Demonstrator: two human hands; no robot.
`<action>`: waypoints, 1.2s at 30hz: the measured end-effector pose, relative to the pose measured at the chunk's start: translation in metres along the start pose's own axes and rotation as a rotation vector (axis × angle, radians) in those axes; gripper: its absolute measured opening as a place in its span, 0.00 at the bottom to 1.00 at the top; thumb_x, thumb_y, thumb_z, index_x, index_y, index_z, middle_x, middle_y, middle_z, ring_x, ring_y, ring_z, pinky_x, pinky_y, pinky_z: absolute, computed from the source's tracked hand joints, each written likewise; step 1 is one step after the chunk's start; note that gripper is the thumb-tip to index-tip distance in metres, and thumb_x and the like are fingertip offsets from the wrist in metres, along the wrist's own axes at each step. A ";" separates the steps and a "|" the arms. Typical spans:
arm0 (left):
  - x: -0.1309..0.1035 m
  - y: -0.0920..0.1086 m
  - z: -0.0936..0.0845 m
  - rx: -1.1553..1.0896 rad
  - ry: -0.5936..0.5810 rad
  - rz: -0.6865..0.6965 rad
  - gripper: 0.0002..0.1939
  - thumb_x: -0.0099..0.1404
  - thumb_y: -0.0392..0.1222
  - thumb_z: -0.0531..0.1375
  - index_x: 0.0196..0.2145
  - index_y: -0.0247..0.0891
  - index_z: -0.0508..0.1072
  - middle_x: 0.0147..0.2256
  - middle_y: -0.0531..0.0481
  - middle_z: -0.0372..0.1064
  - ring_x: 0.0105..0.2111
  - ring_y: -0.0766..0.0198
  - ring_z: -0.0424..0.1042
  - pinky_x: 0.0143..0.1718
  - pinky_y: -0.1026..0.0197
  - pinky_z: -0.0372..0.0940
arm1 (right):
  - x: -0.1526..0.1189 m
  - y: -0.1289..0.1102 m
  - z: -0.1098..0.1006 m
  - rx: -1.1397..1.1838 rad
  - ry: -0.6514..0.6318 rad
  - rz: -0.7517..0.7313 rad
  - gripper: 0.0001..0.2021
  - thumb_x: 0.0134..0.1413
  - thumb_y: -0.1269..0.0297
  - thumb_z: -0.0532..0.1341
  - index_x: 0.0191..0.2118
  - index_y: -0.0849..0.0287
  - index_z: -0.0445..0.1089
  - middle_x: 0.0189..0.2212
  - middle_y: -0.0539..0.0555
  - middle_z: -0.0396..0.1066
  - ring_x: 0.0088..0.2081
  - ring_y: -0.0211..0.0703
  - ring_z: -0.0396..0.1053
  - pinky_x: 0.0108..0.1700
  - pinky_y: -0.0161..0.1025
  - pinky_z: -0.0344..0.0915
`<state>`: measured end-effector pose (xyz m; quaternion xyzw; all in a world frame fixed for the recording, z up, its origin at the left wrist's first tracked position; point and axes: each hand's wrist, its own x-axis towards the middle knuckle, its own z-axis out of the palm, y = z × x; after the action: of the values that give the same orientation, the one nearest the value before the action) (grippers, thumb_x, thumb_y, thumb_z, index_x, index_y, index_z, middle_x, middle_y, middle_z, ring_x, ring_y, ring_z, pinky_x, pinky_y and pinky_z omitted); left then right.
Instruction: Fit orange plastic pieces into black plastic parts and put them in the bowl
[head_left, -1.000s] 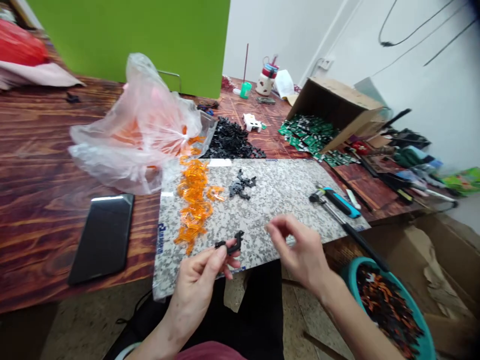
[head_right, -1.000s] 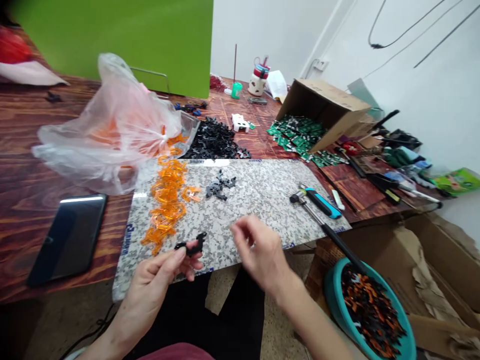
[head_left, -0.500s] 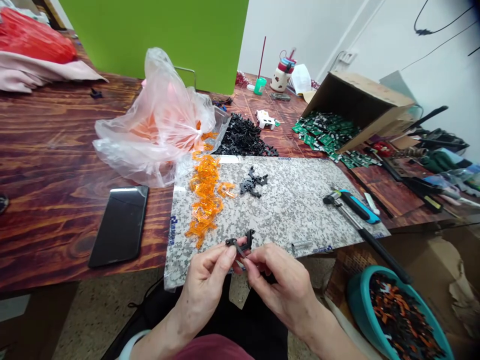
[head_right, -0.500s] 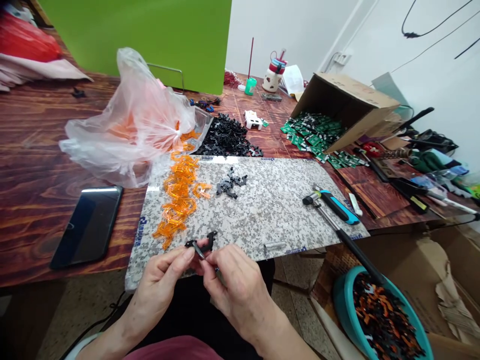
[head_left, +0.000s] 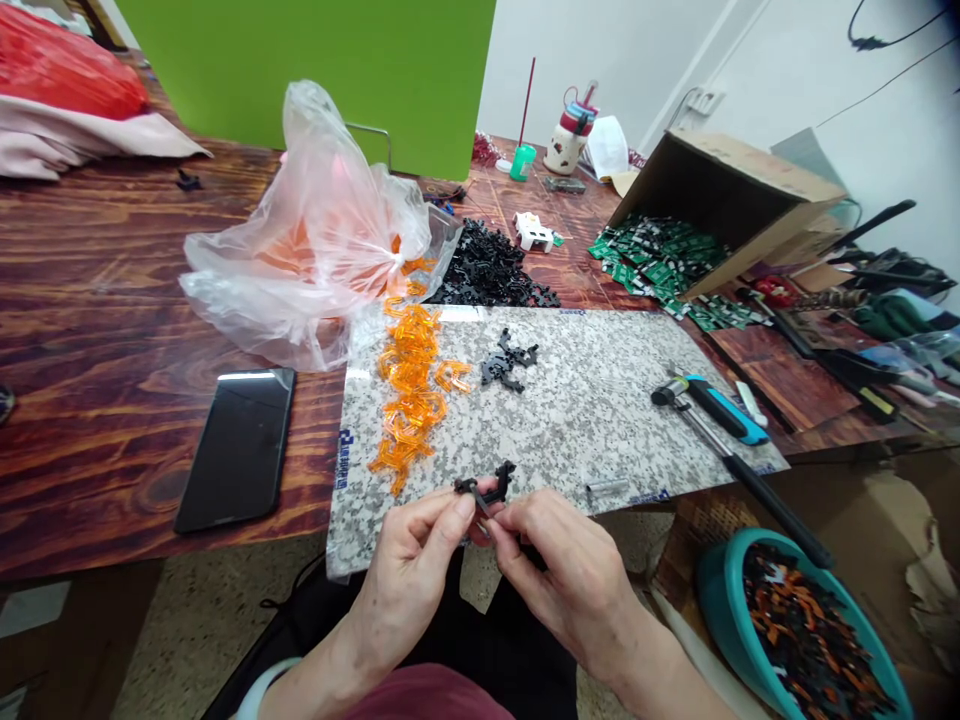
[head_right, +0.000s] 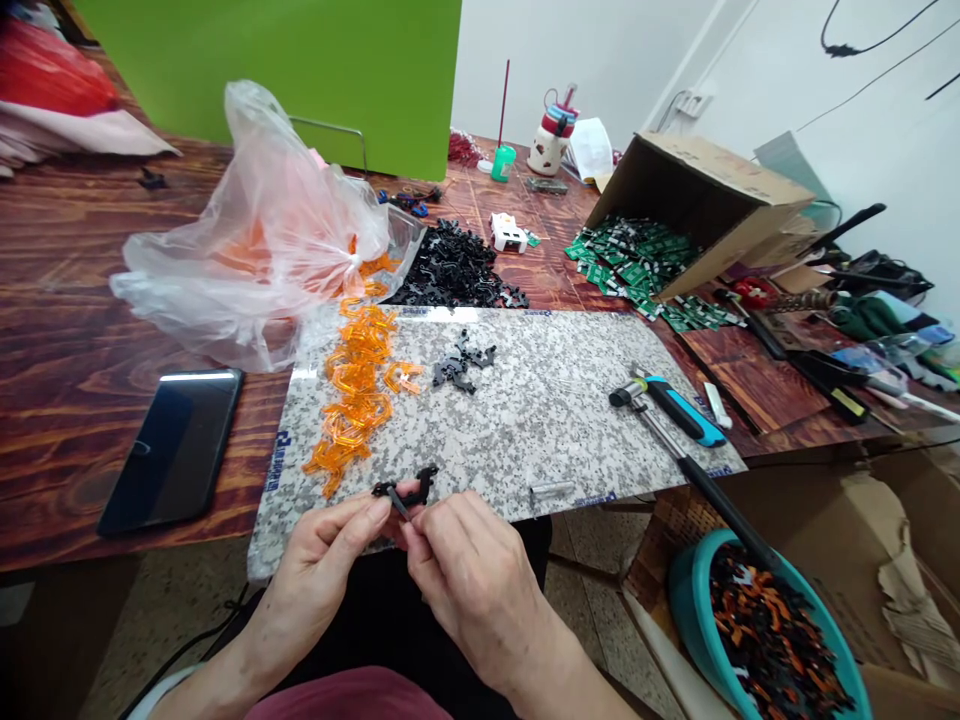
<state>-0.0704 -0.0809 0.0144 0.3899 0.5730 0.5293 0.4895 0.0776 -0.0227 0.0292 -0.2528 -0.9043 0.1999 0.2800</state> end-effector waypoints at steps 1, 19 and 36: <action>0.000 0.000 0.000 -0.006 -0.001 0.001 0.18 0.67 0.43 0.53 0.22 0.35 0.74 0.26 0.49 0.73 0.29 0.63 0.69 0.34 0.65 0.63 | 0.000 0.000 0.000 -0.007 -0.003 -0.007 0.06 0.60 0.74 0.55 0.34 0.57 0.62 0.26 0.52 0.69 0.28 0.39 0.66 0.30 0.37 0.63; -0.001 0.000 0.002 -0.055 -0.021 -0.028 0.19 0.66 0.45 0.53 0.23 0.37 0.76 0.25 0.50 0.71 0.29 0.62 0.69 0.35 0.64 0.64 | 0.000 -0.003 0.000 -0.027 0.046 0.060 0.08 0.60 0.74 0.54 0.30 0.56 0.61 0.22 0.48 0.64 0.24 0.36 0.64 0.26 0.33 0.61; -0.002 0.002 0.008 0.069 0.042 -0.018 0.18 0.63 0.45 0.56 0.19 0.35 0.72 0.21 0.51 0.65 0.25 0.63 0.66 0.30 0.64 0.63 | 0.000 -0.011 -0.002 0.081 0.098 0.177 0.07 0.56 0.74 0.58 0.29 0.56 0.62 0.20 0.46 0.63 0.19 0.32 0.62 0.22 0.29 0.58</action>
<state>-0.0626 -0.0807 0.0174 0.3900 0.6044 0.5131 0.4683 0.0749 -0.0315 0.0363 -0.3296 -0.8548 0.2479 0.3151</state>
